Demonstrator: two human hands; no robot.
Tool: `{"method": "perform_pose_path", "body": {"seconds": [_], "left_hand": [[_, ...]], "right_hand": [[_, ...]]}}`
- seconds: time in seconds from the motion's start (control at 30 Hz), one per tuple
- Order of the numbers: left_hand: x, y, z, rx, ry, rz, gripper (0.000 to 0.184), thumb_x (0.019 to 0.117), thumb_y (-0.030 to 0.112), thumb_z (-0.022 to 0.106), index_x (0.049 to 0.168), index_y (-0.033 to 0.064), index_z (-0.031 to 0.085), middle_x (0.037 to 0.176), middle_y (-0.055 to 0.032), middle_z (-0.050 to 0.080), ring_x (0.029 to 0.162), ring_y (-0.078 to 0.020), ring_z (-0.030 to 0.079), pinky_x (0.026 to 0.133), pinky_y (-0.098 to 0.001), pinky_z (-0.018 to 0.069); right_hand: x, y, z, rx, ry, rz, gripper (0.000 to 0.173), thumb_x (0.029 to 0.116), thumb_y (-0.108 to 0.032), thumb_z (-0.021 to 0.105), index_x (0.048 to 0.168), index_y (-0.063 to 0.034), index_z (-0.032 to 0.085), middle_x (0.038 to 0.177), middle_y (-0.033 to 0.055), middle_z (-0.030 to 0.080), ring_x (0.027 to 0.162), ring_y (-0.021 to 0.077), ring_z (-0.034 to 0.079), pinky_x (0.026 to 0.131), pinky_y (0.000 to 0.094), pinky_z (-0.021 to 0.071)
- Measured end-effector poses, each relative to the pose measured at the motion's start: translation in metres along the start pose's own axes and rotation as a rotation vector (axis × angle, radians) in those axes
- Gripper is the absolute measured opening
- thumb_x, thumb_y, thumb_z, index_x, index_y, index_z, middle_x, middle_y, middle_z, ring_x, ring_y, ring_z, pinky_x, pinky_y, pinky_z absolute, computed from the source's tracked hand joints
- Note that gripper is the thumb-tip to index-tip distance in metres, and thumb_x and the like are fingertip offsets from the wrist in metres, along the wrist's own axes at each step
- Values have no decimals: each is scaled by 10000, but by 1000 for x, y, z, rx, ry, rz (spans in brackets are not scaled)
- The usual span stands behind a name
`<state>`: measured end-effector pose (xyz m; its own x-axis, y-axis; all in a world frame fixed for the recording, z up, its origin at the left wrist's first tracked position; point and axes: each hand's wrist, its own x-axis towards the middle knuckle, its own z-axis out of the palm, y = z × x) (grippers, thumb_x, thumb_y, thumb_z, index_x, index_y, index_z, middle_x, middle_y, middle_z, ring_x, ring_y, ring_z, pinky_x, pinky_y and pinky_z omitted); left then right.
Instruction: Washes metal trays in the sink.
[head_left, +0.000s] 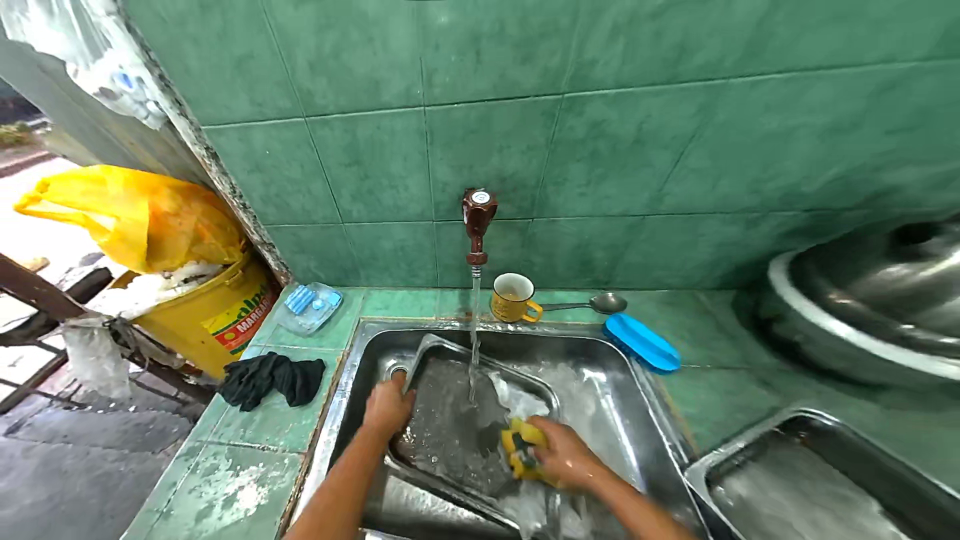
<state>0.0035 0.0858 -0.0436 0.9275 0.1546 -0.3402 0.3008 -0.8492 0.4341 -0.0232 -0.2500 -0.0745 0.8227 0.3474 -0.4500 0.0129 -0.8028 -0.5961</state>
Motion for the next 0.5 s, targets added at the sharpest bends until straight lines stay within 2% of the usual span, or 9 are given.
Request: {"method": "perform_pose_path", "body": {"seconds": [0.07,0.13,0.23,0.3,0.33,0.43,0.5], "left_hand": [[-12,17,-44,94,43,101,366,1030,281,573,1302,42,624,1147,-251,688,1105,-427,664,963,-628,506],[-25,33,-82,181,156,269,281,1029,241,583,1200,35,667,1052,-227,706,1007,-418,689,895,-628,528],[-40,52,-116,311,363,679,151,990,137,621,1023,4,686,904,-192,692,821,-380,705,716,-587,563],[-44,64,-123,401,529,1006,75,915,99,668,896,28,681,776,-137,646,667,-310,680,561,-491,561],[-47,72,-123,443,579,1134,67,897,99,676,873,36,682,751,-125,627,641,-297,668,528,-462,550],[-56,102,-111,481,721,1371,67,901,75,652,841,70,682,758,-105,629,669,-278,661,533,-408,542],[-58,118,-95,420,803,1422,90,899,31,642,825,71,674,764,-98,629,698,-270,648,568,-390,537]], "right_hand": [[-18,10,-12,226,110,-54,452,957,-167,674,1376,-25,580,1265,215,661,1186,327,644,1063,518,493],[-36,12,-27,392,259,-68,444,962,-158,672,1374,-20,580,1252,192,668,1152,282,661,1034,480,524],[-58,13,-49,577,511,-77,408,969,-101,646,1354,11,573,1185,180,680,1019,233,696,908,439,586],[-66,14,-61,642,665,-79,404,972,-89,641,1351,25,562,1145,175,682,956,210,701,851,421,600],[-67,15,-66,658,727,-89,402,966,-80,639,1345,28,559,1135,172,680,950,200,698,843,415,600],[-67,19,-76,699,832,-147,407,951,-71,639,1339,25,561,1144,176,679,973,214,696,852,435,595],[-68,15,-76,740,845,-206,411,945,-69,635,1337,22,553,1135,152,683,958,185,704,836,399,611]]}}
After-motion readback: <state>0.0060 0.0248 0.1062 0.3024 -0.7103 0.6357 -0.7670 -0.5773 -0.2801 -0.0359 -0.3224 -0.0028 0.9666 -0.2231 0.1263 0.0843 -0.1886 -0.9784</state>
